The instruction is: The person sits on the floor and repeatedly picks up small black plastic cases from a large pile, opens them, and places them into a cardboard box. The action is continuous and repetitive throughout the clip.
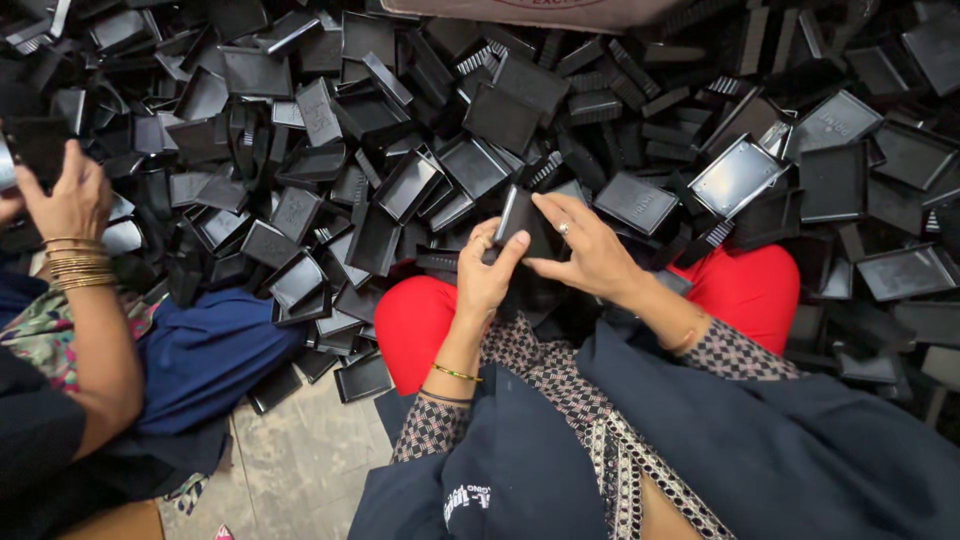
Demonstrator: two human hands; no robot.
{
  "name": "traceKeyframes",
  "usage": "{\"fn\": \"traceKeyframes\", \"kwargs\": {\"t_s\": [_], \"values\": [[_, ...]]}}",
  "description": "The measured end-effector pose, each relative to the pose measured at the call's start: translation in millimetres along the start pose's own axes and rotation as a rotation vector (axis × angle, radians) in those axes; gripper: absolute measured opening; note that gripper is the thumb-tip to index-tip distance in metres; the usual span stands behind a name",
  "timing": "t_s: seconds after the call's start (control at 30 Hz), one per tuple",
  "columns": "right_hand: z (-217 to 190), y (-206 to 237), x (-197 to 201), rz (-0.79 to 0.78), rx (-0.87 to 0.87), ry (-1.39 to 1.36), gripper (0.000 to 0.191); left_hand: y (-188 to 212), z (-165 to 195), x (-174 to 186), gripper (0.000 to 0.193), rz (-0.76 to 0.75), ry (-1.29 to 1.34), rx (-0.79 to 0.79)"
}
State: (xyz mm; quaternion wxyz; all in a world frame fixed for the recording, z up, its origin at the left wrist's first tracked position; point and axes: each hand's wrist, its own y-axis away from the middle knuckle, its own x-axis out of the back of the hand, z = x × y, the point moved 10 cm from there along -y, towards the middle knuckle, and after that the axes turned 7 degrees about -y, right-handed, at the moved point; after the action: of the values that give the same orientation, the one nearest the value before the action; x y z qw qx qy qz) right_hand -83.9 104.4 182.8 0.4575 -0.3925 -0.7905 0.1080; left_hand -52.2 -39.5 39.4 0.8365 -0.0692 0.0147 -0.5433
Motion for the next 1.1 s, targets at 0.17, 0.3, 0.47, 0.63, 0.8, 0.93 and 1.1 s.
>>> {"fn": "traceKeyframes", "kwargs": {"t_s": [0.17,0.3,0.47,0.63,0.8,0.93,1.1], "values": [[40,33,-29,0.009,-0.229,-0.369,0.065,-6,-5,4,0.073,0.036,0.662,0.098],[39,41,-44,-0.014,-0.332,-0.422,0.063,-6,0,1,0.084,0.057,0.629,0.101],[30,37,-46,0.049,-0.252,-0.384,0.066,1,15,-8,0.061,0.117,0.566,0.025],[74,64,-70,-0.015,-0.309,-0.584,0.067,8,46,-4,0.066,0.092,0.605,-0.067],[69,49,-80,-0.011,-0.594,-1.293,0.047,8,73,3,0.065,0.041,0.726,-0.087],[-2,-23,-2,-0.03,-0.428,-0.812,0.038,13,84,11,0.068,0.084,0.707,-0.125],[-93,-84,169,0.599,0.415,0.305,0.024,11,55,30,0.055,0.164,0.683,-0.063]]}}
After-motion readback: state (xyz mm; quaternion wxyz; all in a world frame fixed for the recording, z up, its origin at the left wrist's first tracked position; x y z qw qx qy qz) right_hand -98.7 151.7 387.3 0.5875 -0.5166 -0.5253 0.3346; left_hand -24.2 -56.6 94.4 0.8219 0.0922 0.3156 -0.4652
